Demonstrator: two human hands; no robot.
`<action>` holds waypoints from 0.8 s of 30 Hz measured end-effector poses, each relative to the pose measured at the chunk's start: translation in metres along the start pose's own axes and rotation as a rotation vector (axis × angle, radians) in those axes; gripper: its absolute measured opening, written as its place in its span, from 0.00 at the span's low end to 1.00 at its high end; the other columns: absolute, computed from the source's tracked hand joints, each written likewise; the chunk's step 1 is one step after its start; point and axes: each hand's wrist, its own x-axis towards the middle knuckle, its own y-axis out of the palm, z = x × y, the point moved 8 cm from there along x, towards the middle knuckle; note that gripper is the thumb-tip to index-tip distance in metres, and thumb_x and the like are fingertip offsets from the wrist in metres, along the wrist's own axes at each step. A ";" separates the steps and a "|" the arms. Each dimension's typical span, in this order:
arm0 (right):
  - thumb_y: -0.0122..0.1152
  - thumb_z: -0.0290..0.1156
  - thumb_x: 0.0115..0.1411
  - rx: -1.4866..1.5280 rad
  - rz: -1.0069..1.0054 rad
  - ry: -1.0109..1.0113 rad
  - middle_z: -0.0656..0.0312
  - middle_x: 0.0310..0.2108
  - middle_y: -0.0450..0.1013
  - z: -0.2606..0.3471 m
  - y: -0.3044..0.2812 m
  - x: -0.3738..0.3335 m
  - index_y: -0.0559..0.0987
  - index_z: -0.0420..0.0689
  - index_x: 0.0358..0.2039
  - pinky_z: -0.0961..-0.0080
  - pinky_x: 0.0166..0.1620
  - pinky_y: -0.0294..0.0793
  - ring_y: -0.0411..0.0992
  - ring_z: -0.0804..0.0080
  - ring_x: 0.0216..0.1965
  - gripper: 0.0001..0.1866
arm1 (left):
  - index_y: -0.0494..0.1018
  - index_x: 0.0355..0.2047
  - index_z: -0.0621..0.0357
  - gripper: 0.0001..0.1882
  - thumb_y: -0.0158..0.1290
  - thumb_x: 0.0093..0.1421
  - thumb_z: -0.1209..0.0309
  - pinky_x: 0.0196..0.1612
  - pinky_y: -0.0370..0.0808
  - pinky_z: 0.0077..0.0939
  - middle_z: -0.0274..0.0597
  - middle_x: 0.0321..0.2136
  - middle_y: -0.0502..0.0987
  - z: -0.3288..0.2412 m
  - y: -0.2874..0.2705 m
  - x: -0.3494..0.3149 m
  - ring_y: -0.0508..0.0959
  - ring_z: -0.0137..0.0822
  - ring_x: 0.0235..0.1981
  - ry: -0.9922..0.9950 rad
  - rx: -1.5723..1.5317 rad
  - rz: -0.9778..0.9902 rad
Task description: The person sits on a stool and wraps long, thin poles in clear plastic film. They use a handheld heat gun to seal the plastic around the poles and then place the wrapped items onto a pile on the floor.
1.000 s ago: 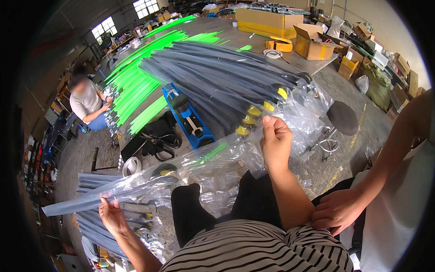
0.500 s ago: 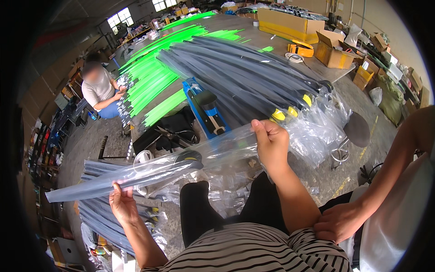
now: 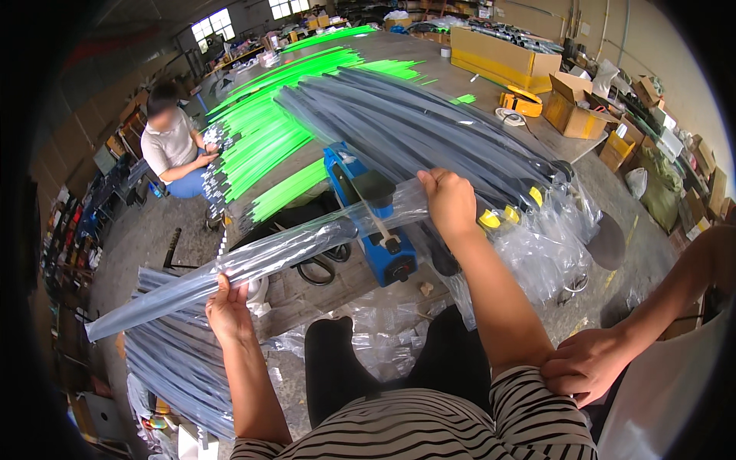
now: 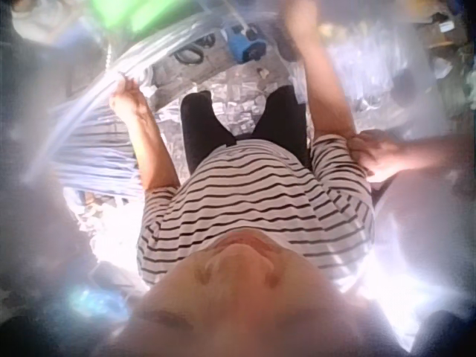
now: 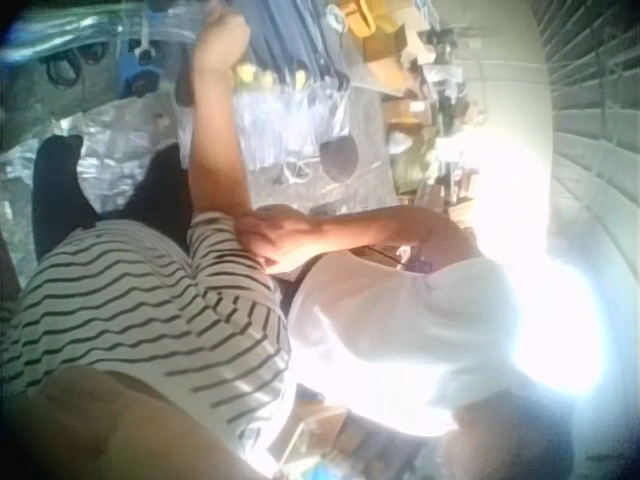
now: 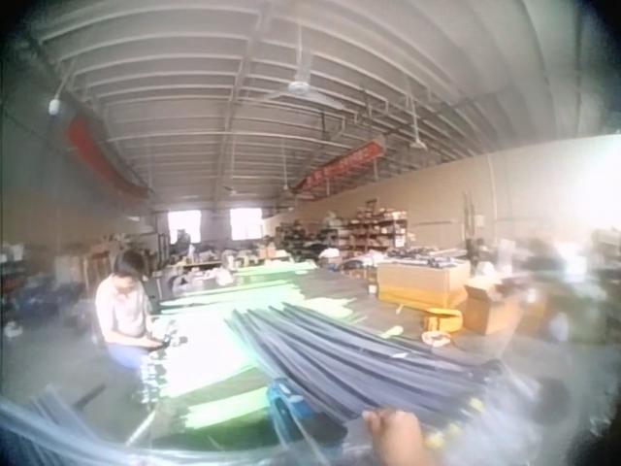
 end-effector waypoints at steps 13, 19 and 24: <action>0.57 0.32 0.49 -0.126 -0.170 -0.065 0.51 0.32 0.71 0.026 -0.028 0.004 0.74 0.41 0.30 0.68 0.34 0.69 0.70 0.55 0.34 0.10 | 0.70 0.30 0.63 0.05 0.51 0.53 0.75 0.29 0.77 0.25 0.44 0.27 0.74 0.020 0.012 0.008 0.76 0.34 0.26 -0.032 -0.011 -0.048; 0.52 0.20 0.47 0.043 -0.238 -0.600 0.53 0.34 0.70 0.107 -0.068 -0.033 0.73 0.39 0.35 0.71 0.38 0.68 0.69 0.58 0.34 0.12 | 0.71 0.28 0.63 0.03 0.51 0.53 0.76 0.29 0.78 0.27 0.42 0.27 0.75 0.027 0.009 0.006 0.76 0.33 0.24 -0.024 -0.036 -0.063; 0.52 0.18 0.42 -0.025 -0.109 -0.759 0.57 0.38 0.69 0.125 -0.062 -0.055 0.74 0.40 0.36 0.65 0.45 0.66 0.68 0.61 0.39 0.17 | 0.71 0.28 0.63 0.03 0.51 0.53 0.76 0.29 0.78 0.26 0.43 0.28 0.75 0.029 0.007 0.005 0.77 0.33 0.25 -0.020 -0.035 -0.057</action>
